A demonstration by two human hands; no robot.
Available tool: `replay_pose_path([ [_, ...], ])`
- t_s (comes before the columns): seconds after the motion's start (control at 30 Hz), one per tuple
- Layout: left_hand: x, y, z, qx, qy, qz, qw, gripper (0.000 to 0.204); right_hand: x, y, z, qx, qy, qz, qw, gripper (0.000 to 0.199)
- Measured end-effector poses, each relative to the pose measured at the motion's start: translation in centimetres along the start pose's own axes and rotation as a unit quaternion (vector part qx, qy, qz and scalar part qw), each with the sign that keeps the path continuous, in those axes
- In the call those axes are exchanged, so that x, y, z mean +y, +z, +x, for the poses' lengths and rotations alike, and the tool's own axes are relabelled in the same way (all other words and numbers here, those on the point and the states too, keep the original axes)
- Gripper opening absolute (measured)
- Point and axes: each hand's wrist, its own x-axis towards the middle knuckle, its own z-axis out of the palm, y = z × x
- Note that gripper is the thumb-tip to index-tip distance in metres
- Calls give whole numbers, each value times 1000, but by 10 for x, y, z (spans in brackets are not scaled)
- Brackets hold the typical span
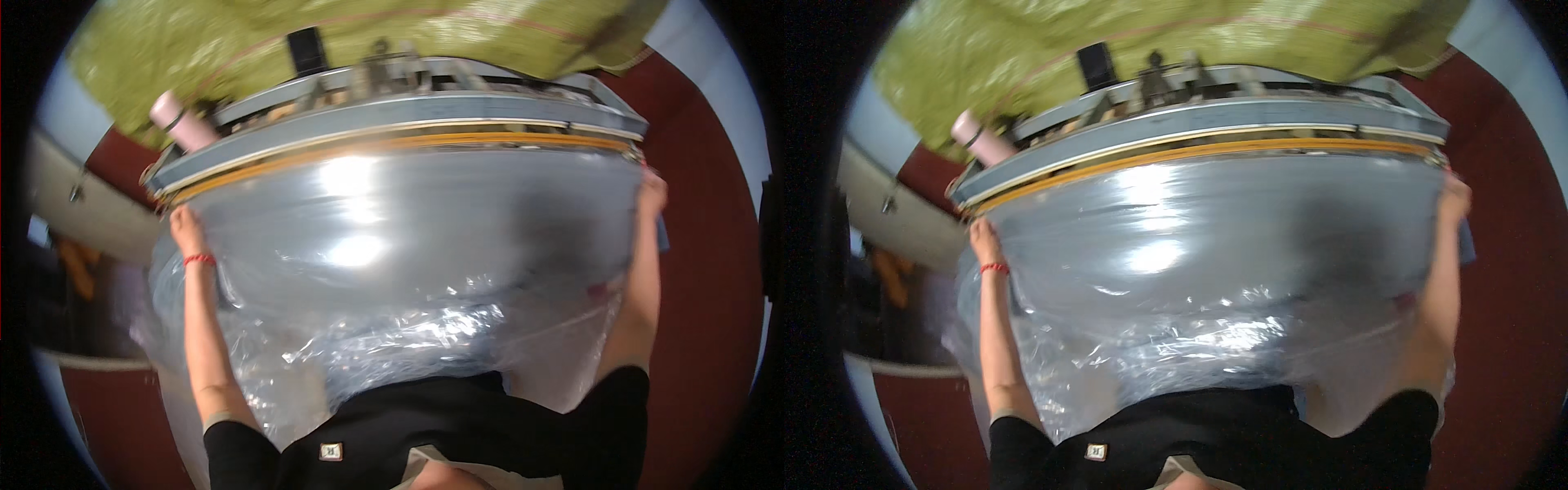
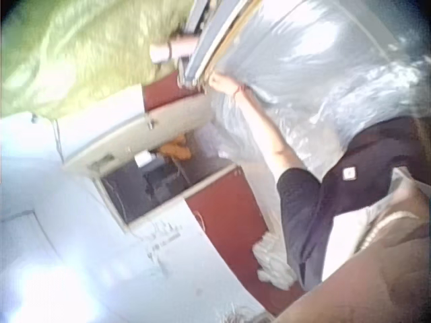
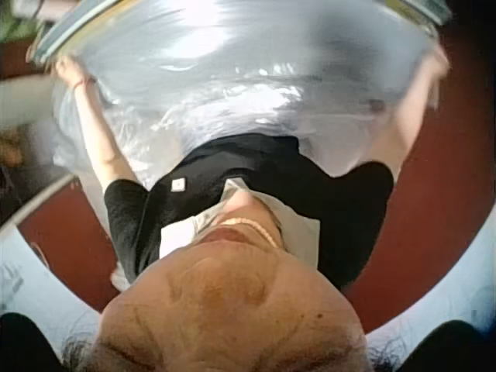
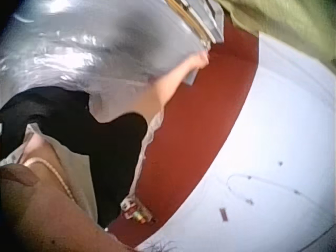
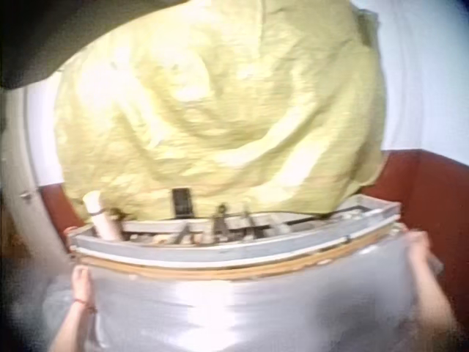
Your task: The recorder is using a heat-sealing machine to seal edges of large plastic sheets, likely for product packaging.
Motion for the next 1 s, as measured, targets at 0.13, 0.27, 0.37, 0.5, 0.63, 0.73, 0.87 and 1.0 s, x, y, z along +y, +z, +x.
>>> replay_pose_path([
  [0.13, -62, -8, 45, 21, 5, 49, 999, 11, 25, 97, 16, 5, 56, 357, 932, 16],
  [0.27, -83, 1, 76, 16, 41, -9, 999, 9, -15, 108, 17, 23, 80, 390, 917, 14],
  [0.37, -84, 20, 80, -1, 35, -38, 999, 11, 1, 116, 29, 64, 52, 353, 932, 17],
  [0.5, -88, 13, 84, 10, 20, -27, 999, 15, 13, 127, 35, 63, 133, 325, 934, 22],
  [0.63, -67, 11, 70, 8, -3, -51, 999, 14, 2, 101, 45, 1, 129, 408, 904, 13],
  [0.73, -35, 14, 62, 2, -45, -117, 992, 13, -33, 66, 48, 57, 166, 431, 885, 11],
  [0.87, -29, 19, 53, 22, -58, -122, 991, 8, -43, 68, 40, 44, 203, 447, 870, 12],
  [1.0, -22, 2, 52, -66, -71, -57, 994, 7, -91, 66, 22, 218, -7, 243, 945, 17],
])
